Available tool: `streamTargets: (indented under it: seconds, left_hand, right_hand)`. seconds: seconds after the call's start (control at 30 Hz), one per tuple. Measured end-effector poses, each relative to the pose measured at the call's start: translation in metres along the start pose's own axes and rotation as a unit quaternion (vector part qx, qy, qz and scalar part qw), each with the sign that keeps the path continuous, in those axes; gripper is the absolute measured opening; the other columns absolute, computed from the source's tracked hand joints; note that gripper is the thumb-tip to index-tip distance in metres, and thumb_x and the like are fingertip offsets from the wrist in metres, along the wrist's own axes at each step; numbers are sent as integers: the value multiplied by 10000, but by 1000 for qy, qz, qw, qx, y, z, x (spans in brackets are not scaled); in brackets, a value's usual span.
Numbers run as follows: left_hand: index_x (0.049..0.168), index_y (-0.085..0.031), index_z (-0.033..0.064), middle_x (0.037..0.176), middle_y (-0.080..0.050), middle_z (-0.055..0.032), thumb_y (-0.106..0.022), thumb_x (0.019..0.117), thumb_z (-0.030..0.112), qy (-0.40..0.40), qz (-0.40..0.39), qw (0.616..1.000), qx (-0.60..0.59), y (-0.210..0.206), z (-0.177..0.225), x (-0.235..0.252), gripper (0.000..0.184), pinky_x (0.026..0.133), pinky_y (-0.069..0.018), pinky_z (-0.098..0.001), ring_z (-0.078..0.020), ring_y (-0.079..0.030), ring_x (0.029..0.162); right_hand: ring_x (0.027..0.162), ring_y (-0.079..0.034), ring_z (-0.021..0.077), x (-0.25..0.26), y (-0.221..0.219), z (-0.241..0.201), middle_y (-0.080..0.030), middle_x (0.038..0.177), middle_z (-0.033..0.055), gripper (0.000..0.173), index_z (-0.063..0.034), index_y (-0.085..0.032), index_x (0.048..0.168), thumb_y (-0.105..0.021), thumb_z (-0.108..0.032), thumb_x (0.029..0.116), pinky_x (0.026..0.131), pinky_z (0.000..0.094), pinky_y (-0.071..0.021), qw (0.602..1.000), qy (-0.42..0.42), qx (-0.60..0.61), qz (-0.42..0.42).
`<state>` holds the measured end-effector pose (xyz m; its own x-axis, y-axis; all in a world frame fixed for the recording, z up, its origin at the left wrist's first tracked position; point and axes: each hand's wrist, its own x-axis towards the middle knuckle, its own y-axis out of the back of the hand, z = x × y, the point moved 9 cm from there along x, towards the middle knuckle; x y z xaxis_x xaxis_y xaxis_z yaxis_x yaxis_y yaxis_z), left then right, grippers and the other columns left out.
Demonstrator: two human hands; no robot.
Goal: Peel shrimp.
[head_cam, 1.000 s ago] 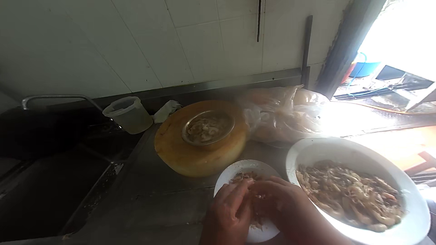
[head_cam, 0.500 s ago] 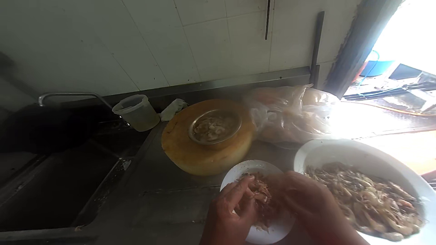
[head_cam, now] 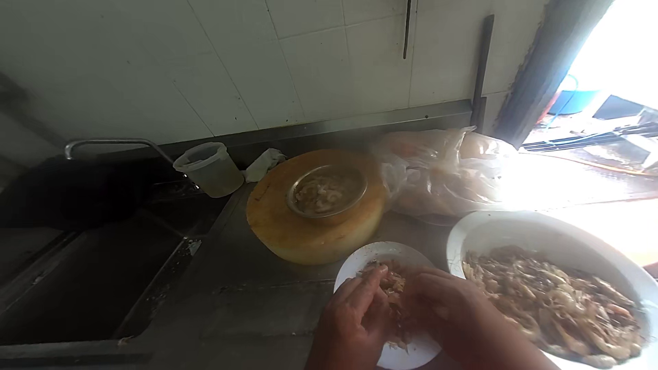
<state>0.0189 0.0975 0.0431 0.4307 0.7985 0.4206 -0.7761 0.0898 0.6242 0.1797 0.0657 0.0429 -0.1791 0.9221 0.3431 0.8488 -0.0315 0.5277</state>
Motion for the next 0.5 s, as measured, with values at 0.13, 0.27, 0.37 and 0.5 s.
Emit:
streamTargets:
  seconds: [0.13, 0.27, 0.37, 0.5]
  left_hand:
    - [1349, -660, 105, 988, -721, 82, -688, 925, 179, 19, 15, 1000, -18, 4, -7, 0, 432, 825, -608, -244, -47, -683, 924]
    - [1266, -696, 78, 963, -730, 42, -676, 936, 195, 39, 76, 995, -42, 35, -14, 28, 350, 797, -630, -284, -76, -707, 885]
    - [1322, -677, 158, 986, -739, -4, -679, 973, 270, 109, 107, 988, 25, 70, -29, 80, 367, 749, -624, -371, -127, -714, 843]
    - [1451, -553, 74, 1056, -718, -209, -702, 966, 421, 171, 51, 967, 179, 90, -53, 146, 615, 843, -522, -684, -412, -691, 939]
  right_hand:
    - [819, -664, 32, -11, 20, 14, -675, 946, -67, 137, -209, -724, 998, -641, -318, 1008, 677, 226, -602, 997, -30, -37, 60]
    - [831, -681, 140, -13, 13, 14, -694, 892, 6, 215, -160, -720, 870, -730, -366, 932, 705, 376, -598, 985, -57, -161, 36]
    - [1018, -696, 249, -10, -15, 8, -726, 994, 59, 120, -126, -751, 956, -649, -188, 960, 818, 455, -600, 978, -34, -203, -39]
    - [1199, -611, 309, -14, -27, 4, -653, 1309, 63, 260, -172, -732, 1196, -594, -109, 985, 853, 469, -599, 965, -8, -244, -100]
